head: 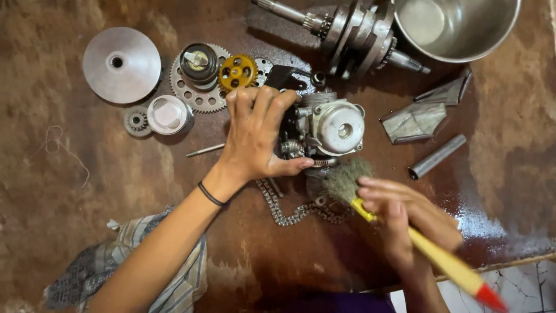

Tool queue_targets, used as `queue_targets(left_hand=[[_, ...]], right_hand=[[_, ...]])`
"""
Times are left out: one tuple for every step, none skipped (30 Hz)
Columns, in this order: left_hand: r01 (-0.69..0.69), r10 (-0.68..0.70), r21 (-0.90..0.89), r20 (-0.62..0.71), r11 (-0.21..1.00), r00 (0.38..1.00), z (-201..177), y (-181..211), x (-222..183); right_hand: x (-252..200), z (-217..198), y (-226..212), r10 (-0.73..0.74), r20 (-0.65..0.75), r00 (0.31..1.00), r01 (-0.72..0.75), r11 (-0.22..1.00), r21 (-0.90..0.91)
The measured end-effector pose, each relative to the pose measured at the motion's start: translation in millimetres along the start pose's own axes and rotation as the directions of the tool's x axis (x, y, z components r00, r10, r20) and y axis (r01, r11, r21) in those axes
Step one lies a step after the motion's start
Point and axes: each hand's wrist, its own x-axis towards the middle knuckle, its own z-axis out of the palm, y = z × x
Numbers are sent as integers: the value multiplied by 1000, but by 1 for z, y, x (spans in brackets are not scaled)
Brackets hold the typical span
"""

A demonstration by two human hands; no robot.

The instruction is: The recorder is cleaning a motorcycle carburetor and various other engine components using a paintbrush and a bowl of cleaning solution.

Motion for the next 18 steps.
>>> queue_targets(left_hand=[[3,-3,3,3,1000,1000,-4,2,-1],[11,-11,0,13,1000,1000,-6,3,1],[19,-19,-3,24,1000,1000,-8,4,3],[14,-14,2,16,1000,1000,-9,3,3],[13,-13,1,10,1000,1000,-9,3,3],[13,-13,-5,8,1000,1000,-8,4,3],[10,-10,-6,4,1000,1000,-5,3,4],[12,-12,-1,1,1000,1000,-5,3,3],[15,-15,4,-3,1000,1000,-5,3,2],[6,-6,-1,-1,1000,1000,-7,6,1],[20,-20,-9,2,1000,1000,-8,8,2],[29,-29,-12,1,1000,1000,-10,8,4],[16,-16,-10,-2,1000,1000,-11,6,7],[36,-35,-22,11,999,999,-11,7,6],[55,-54,-34,24,998,998,-11,7,5],[45,-44,-41,26,998,999,-10,8,5],[43,-43,-38,15,998,999,-9,8,5],[49,-49,-28,2,998,999,-10,8,3]], right_hand=[[5,2,-5,2,3,1000,-2,1000,4],[11,3,-9,107,-23,994,-107,994,2],[18,4,-13,210,-51,976,-210,978,5],[18,3,-16,200,-53,978,-200,980,7],[19,2,-19,151,-27,988,-149,988,50],[18,-1,-23,105,-3,994,-104,990,90],[23,1,-26,101,-5,995,-100,991,88],[26,4,-31,66,2,998,-66,996,58],[29,7,-35,31,12,999,-31,999,29],[29,9,-31,32,2,999,-32,999,26],[29,10,-28,75,-30,997,-75,997,3],[32,13,-22,110,-65,992,-111,994,-15],[34,14,-36,103,-76,992,-104,994,-14],[34,12,-51,63,6,998,-63,995,-82],[33,11,-67,29,91,995,-16,989,-146],[30,6,-63,32,80,996,-19,988,-152],[26,0,-59,-50,73,996,57,993,-100],[24,-5,-56,-134,70,989,137,990,-41]])
